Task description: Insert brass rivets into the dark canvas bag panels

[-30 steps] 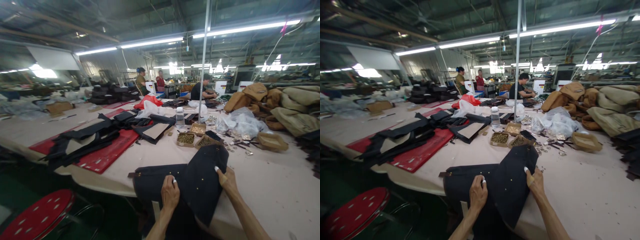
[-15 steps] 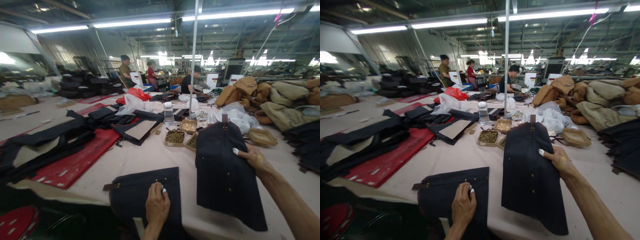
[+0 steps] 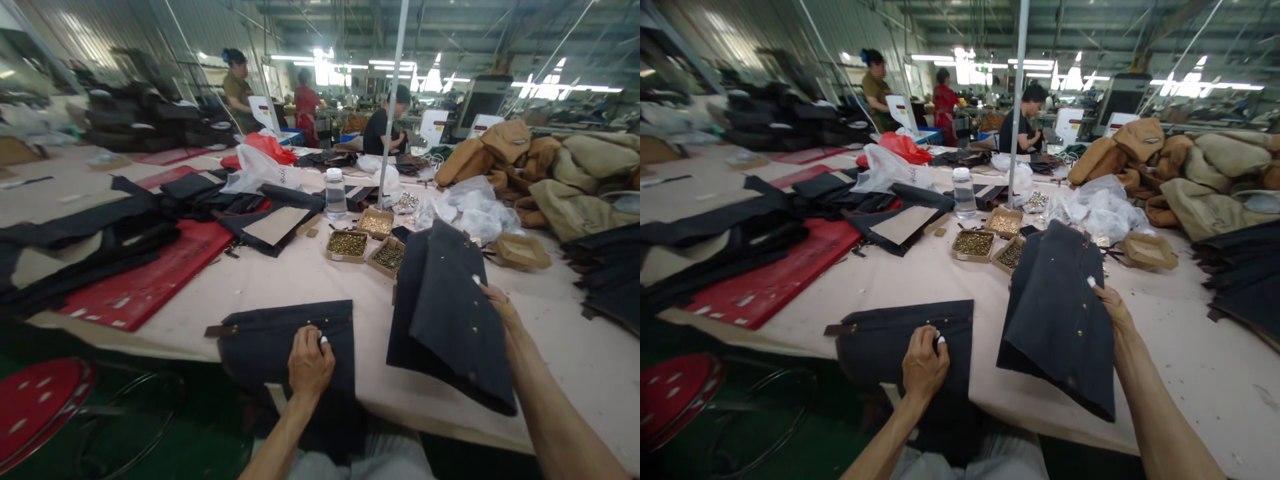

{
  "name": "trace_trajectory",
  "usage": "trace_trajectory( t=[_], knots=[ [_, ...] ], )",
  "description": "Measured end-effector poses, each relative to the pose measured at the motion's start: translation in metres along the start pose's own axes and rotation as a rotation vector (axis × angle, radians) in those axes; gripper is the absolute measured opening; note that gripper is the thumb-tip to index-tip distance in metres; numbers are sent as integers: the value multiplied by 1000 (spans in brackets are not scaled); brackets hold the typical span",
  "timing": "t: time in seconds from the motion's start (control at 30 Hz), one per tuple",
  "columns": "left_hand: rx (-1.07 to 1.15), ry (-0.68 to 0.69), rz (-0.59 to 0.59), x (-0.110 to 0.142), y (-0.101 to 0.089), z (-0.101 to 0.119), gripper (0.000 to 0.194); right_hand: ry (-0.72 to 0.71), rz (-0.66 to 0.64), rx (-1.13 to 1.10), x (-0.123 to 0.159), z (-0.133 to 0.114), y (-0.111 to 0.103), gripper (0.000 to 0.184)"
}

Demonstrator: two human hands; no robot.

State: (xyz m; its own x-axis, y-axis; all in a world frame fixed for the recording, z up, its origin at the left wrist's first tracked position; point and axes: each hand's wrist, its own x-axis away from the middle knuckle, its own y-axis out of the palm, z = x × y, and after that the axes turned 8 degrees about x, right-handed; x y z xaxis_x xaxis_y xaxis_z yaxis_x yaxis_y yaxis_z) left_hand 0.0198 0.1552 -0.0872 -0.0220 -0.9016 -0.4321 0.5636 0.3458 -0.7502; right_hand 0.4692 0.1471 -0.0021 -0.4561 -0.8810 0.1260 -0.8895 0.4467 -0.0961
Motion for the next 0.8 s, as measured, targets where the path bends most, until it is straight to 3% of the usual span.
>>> trace_trajectory(
  t=[0.1, 0.23, 0.5, 0.63, 0.7, 0.8],
  knots=[
    [-6, 4, -1, 1, -1, 4, 17, 98, 103, 12, 4, 25, -5, 40],
    [-19, 9, -4, 2, -2, 9, 17, 63, 170, 76, 25, 50, -17, 46],
    [38, 16, 13, 2, -8, 15, 11, -16, 135, 58, 51, 52, -24, 68],
    [366, 74, -13, 7, 1, 55, 19, -69, 110, 11, 61, 49, -11, 67],
    [551, 89, -119, 7, 13, 88, 32, -114, 86, 17, 66, 49, -1, 66],
    [761, -28, -273, 1, 25, 138, 40, -165, 65, 45, 70, 45, 14, 67]
  ],
)
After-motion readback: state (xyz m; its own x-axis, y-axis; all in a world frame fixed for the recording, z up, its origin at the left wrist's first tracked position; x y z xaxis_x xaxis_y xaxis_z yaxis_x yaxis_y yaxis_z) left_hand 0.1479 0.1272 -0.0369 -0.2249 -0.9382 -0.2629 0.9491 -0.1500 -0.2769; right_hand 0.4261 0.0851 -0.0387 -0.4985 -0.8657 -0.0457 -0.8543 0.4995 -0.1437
